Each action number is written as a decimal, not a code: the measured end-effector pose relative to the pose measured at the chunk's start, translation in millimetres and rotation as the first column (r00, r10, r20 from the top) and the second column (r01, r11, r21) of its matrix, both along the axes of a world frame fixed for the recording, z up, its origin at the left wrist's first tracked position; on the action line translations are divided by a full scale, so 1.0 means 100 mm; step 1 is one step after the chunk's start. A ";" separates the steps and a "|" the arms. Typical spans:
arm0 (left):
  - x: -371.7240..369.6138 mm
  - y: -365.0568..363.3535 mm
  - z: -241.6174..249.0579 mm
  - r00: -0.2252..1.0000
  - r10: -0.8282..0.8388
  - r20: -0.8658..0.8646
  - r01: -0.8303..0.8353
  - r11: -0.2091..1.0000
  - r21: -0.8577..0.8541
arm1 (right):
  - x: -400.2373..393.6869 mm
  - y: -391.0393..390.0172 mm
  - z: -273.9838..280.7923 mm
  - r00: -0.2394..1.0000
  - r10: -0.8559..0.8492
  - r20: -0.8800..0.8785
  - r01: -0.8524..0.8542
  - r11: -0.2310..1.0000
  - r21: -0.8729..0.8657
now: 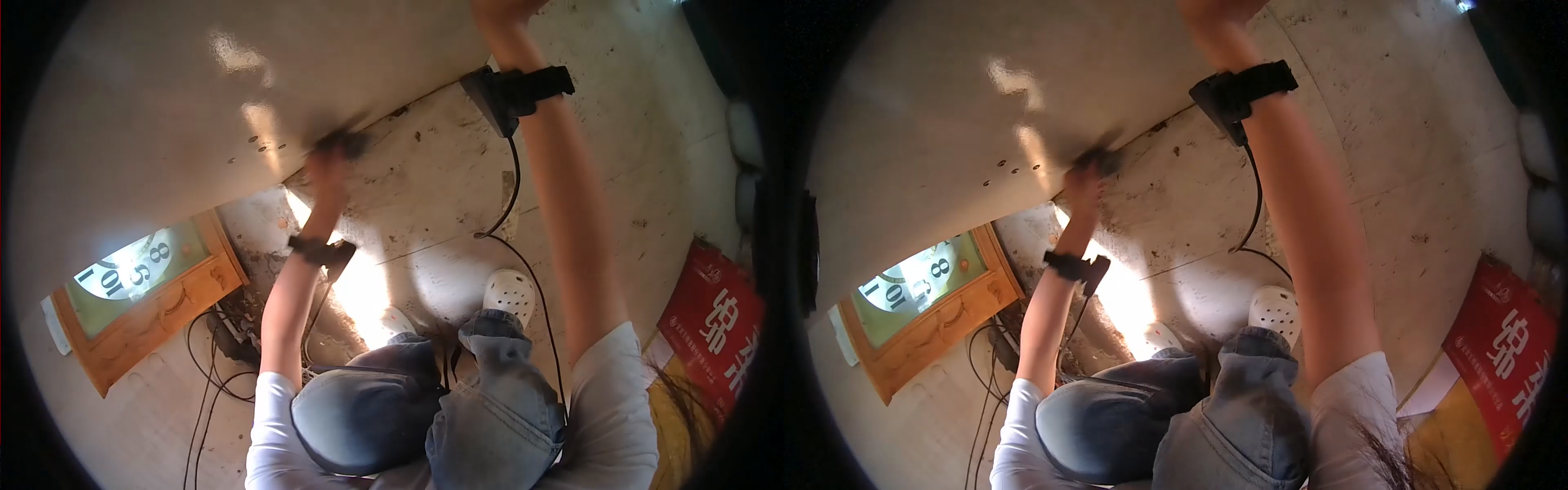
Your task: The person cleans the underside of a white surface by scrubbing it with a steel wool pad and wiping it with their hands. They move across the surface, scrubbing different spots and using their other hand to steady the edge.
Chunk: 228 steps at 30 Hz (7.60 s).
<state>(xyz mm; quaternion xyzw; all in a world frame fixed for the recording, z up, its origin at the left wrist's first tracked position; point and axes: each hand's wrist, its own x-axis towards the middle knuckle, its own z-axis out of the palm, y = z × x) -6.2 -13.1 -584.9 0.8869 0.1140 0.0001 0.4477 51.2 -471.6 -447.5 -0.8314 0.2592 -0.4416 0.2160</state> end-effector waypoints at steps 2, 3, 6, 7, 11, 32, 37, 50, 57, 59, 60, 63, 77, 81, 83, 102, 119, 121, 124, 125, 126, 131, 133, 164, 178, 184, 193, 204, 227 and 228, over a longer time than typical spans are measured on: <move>0.14 -0.79 0.02 0.924 -0.337 0.179 0.328 0.941 0.078 | 0.04 0.02 0.05 1.000 0.015 0.006 -0.015 1.000 0.006; 0.22 -1.38 0.61 0.937 -0.194 -0.290 0.178 0.981 -0.082 | 0.06 0.03 0.09 1.000 0.019 0.011 -0.020 1.000 0.008; 0.34 -2.01 0.48 0.947 -0.209 -0.242 0.082 0.891 -0.447 | 0.11 0.01 0.21 0.999 0.032 0.031 -0.033 0.999 0.014; 0.34 -2.07 0.43 0.955 -0.163 -0.249 0.027 0.880 -0.474 | 0.13 0.01 0.25 0.999 0.037 0.038 -0.038 0.999 0.016; 0.15 -1.50 0.10 0.967 0.137 -0.213 -0.211 0.901 -0.379 | 0.13 0.02 0.26 0.998 0.050 0.049 -0.053 0.998 0.046; 0.20 -1.80 0.22 0.976 0.008 -0.219 -0.094 0.918 -0.385 | 0.09 0.39 0.18 0.984 0.156 0.087 -0.173 0.959 0.226; 0.35 -2.01 0.58 0.951 -0.267 -0.158 0.168 0.871 -0.462 | 0.09 0.46 0.12 0.979 0.192 0.071 -0.204 0.943 0.262; 0.23 -1.99 0.03 0.984 -0.047 0.171 0.034 0.996 0.079 | 0.20 0.77 0.08 0.932 0.352 0.085 -0.359 0.872 0.332; 0.31 -1.79 -0.30 0.985 0.030 -0.169 -0.059 0.984 -0.165 | 0.12 0.97 0.10 0.898 0.435 0.066 -0.427 0.823 0.375; 0.27 -1.63 -0.15 0.976 -0.041 -0.212 -0.015 0.967 -0.255 | 0.15 1.04 0.16 0.883 0.462 0.085 -0.458 0.807 0.372; 0.18 -1.56 -0.06 0.967 -0.088 -0.241 0.012 0.954 -0.299 | 0.12 1.06 0.18 0.880 0.467 0.085 -0.462 0.803 0.377; 0.08 -1.36 0.28 0.930 -0.187 -0.315 0.046 0.912 -0.408 | 0.10 1.21 0.30 0.869 0.484 0.101 -0.483 0.785 0.389; -0.10 -0.82 1.23 0.638 -0.495 -0.590 0.141 0.828 -0.543 | -1.23 2.50 -0.77 0.693 0.570 0.442 -0.537 -0.002 0.844; -0.23 -0.72 1.78 0.717 -0.531 0.452 0.182 0.768 0.613 | -0.93 2.00 -0.75 0.949 0.300 0.100 -0.253 0.530 0.809; -0.19 -0.61 2.20 0.452 -0.649 0.613 -0.197 0.597 0.778 | -0.73 1.83 -0.74 0.984 0.178 0.009 -0.112 0.581 0.806; 0.52 -0.14 2.38 0.260 -0.807 0.531 -0.694 0.226 0.684 | -0.44 1.97 -1.29 0.962 0.171 -0.214 0.022 0.731 0.682; 0.54 -0.17 2.34 0.232 -0.803 0.549 -0.697 0.257 0.670 | -0.35 2.06 -1.47 0.951 0.141 -0.275 0.096 0.711 0.697; 0.53 -0.15 2.36 0.235 -0.811 0.536 -0.696 0.244 0.676 | -0.34 2.01 -1.34 0.979 0.103 -0.177 0.082 0.592 0.802; 0.52 -0.18 2.36 0.243 -0.810 0.534 -0.689 0.244 0.683 | -0.29 1.79 -1.12 0.991 0.062 -0.117 0.082 0.410 0.908; 0.51 -0.16 2.34 0.247 -0.806 0.538 -0.691 0.243 0.680 | -0.33 1.97 -1.12 0.977 0.137 -0.161 0.076 0.484 0.872; 0.54 -0.15 2.34 0.247 -0.803 0.543 -0.697 0.242 0.675 | -0.38 2.11 -1.10 0.956 0.207 -0.206 0.060 0.552 0.832; 0.54 -0.17 2.36 0.225 -0.817 0.531 -0.692 0.250 0.677 | -0.51 2.11 -0.56 0.961 0.230 0.156 -0.264 0.583 0.768; 0.53 -0.18 2.36 0.261 -0.797 0.545 -0.692 0.240 0.681 | -0.46 2.14 -0.75 0.964 0.223 0.143 -0.257 0.654 0.711; 0.54 -0.15 2.30 0.254 -0.773 0.581 -0.710 0.259 0.655 | -0.47 2.20 -0.87 0.957 0.284 0.058 -0.245 0.686 0.685; 0.53 -0.15 2.30 0.246 -0.779 0.576 -0.707 0.262 0.657 | -0.55 2.18 -0.76 0.901 0.423 0.098 -0.378 0.654 0.655; 0.53 -0.13 2.32 0.238 -0.789 0.567 -0.692 0.272 0.669 | -0.56 2.27 -0.54 0.905 0.390 0.170 -0.413 0.710 0.571; 0.53 -0.13 2.31 0.234 -0.788 0.569 -0.695 0.274 0.665 | -0.53 2.19 -0.40 0.897 0.358 0.259 -0.442 0.708 0.550; 0.54 -0.07 2.26 0.262 -0.765 0.588 -0.657 0.305 0.690 | -0.50 2.10 -0.77 0.901 0.376 0.217 -0.430 0.698 0.572; 0.56 -0.08 2.23 0.217 -0.758 0.615 -0.612 0.385 0.691 | -0.53 2.06 -0.85 0.918 0.384 0.094 -0.369 0.748 0.552; 0.55 -0.07 2.22 0.222 -0.759 0.612 -0.602 0.387 0.698 | -0.54 2.11 -0.74 0.908 0.395 0.139 -0.405 0.741 0.536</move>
